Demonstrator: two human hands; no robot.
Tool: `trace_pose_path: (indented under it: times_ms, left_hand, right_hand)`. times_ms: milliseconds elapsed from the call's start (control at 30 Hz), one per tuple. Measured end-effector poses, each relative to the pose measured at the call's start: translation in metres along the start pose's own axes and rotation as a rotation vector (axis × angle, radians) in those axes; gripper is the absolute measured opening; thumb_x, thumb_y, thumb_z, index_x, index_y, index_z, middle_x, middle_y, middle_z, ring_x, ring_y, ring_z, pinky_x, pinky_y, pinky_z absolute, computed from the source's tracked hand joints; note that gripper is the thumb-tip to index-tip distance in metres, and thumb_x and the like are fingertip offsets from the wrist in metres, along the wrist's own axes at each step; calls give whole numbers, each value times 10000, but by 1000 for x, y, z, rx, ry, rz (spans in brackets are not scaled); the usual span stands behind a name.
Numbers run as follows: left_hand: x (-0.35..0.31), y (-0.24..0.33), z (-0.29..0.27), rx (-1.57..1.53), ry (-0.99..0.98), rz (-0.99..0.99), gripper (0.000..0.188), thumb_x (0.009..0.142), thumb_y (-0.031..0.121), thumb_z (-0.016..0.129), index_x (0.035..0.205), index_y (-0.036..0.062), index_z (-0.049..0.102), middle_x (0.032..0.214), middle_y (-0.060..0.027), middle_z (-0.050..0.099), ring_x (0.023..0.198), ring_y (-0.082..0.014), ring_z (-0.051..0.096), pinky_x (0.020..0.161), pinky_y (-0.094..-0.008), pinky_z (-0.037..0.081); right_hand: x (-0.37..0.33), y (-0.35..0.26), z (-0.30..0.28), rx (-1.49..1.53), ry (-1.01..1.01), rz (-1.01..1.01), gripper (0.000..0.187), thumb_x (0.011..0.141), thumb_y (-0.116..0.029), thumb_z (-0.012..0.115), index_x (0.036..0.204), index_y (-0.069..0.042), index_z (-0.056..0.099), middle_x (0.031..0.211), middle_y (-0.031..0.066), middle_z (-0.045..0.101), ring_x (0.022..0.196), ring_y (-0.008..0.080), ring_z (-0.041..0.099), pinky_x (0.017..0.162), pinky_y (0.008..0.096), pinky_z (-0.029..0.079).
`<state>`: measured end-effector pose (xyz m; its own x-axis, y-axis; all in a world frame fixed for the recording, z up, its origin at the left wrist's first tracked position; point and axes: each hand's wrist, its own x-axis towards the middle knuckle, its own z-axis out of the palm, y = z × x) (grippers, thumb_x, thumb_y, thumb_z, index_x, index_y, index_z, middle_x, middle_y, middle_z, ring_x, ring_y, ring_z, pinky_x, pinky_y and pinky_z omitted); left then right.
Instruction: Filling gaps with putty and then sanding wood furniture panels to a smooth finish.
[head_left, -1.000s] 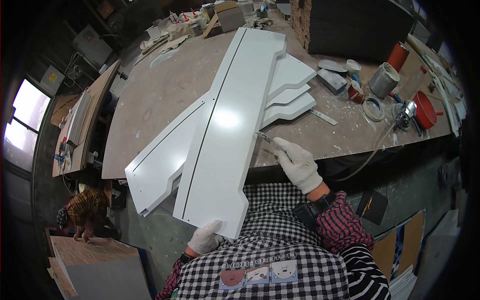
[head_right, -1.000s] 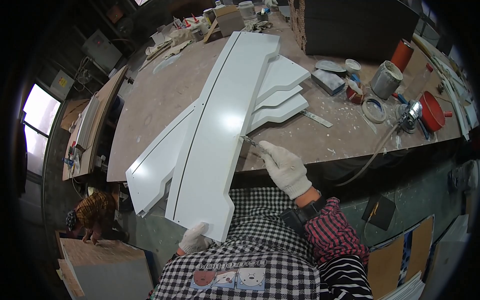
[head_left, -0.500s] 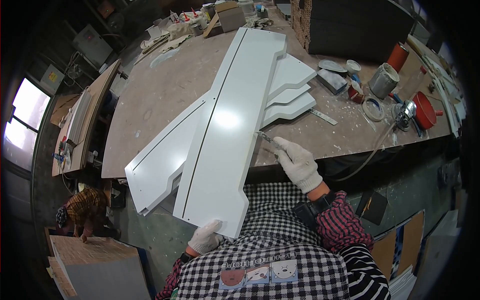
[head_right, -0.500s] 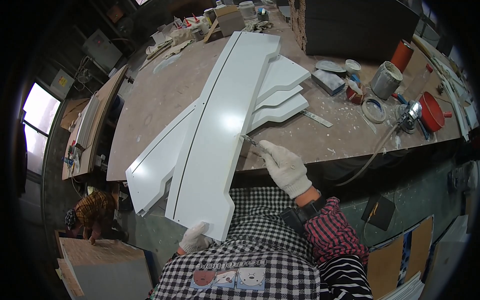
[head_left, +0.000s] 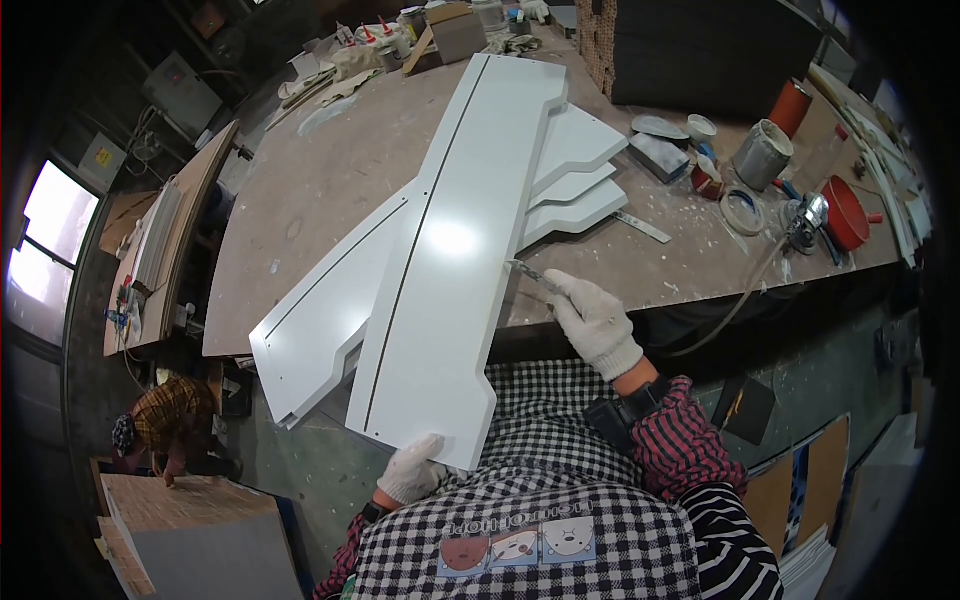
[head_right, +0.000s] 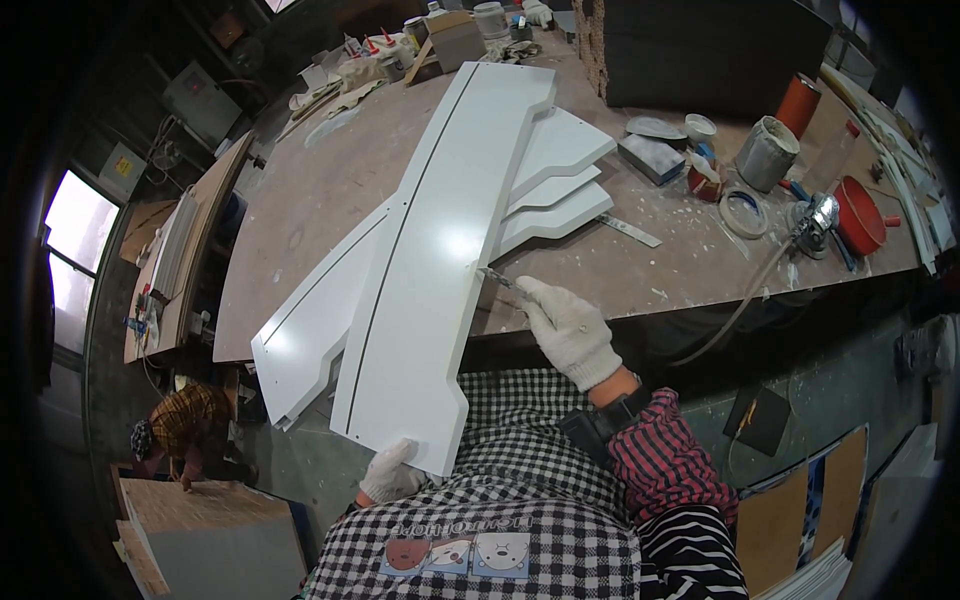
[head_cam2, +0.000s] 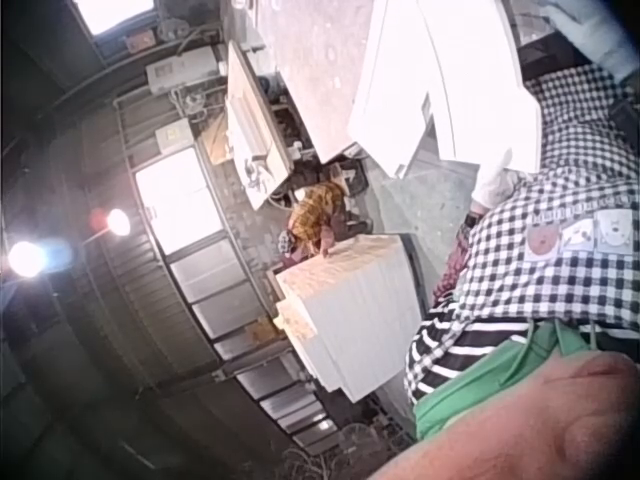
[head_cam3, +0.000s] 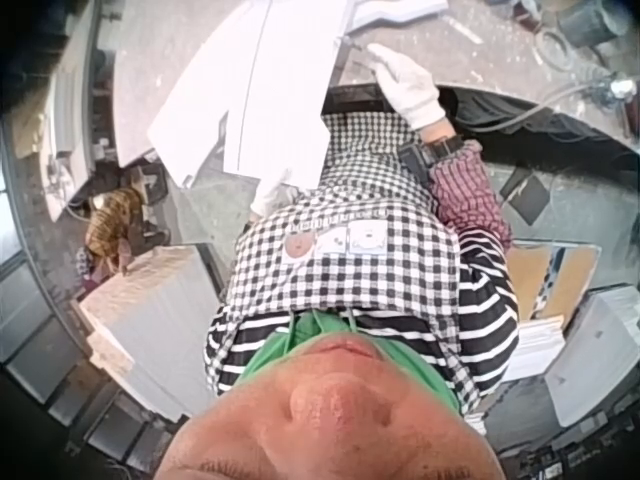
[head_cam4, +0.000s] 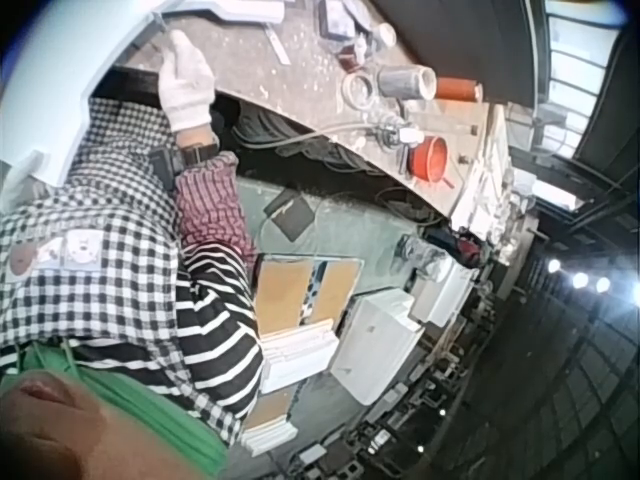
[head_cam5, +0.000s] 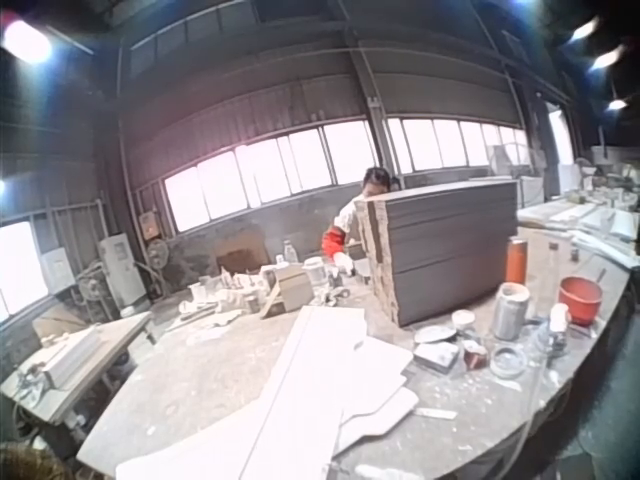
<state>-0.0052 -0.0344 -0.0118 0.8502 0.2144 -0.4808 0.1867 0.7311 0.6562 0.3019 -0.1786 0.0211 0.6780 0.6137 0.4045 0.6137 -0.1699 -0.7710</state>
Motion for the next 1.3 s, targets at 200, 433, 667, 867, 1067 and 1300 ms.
trace_pose_path:
  times_ms: [200,433,667,867,1067,1300]
  left_hand:
    - [-3,2,7,-33,-5,38,397,939,201,490,1211,-86,466,1113,-214,583,918,-327,611,719,-440,529]
    - [-3,0,3,-85,100,-2,349,933,153,484,1185,-89,492,1121,-207,583,934,-306,620,724,-404,546]
    - [-21,29,21,-31,44,82,448,901,233,523,1147,-140,488,906,-249,648,696,-334,659,600,-384,553]
    - [-29,35,14,-263,-73,147,628,852,279,592,1286,-117,372,1078,-254,610,857,-354,663,747,-422,571]
    - [-35,44,35,-338,61,291,740,817,314,642,1386,-13,302,1290,-200,505,1128,-328,564,893,-433,532]
    - [-38,44,30,-384,-12,281,747,819,321,639,1389,-16,294,1287,-210,506,1113,-334,575,891,-448,530]
  right_hand:
    - [-8,-10,-4,55,-61,46,267,865,-107,598,1130,-87,619,932,130,658,838,287,642,735,350,512]
    - [-23,-15,-13,330,-157,408,271,881,-84,580,1145,-38,621,914,105,679,774,154,650,707,275,508]
    - [-22,-25,-13,383,-239,446,227,896,-94,531,1099,-21,602,860,75,661,747,106,617,702,250,495]
    - [-14,-38,-10,550,-266,467,242,916,-118,519,1124,-13,586,827,48,633,725,87,596,681,234,483]
    - [9,-58,4,563,-160,347,263,929,-117,521,1160,-6,579,893,60,638,756,96,614,701,246,494]
    - [37,-48,22,210,10,-9,317,897,-86,549,1212,-104,574,933,124,631,832,255,635,717,337,516]
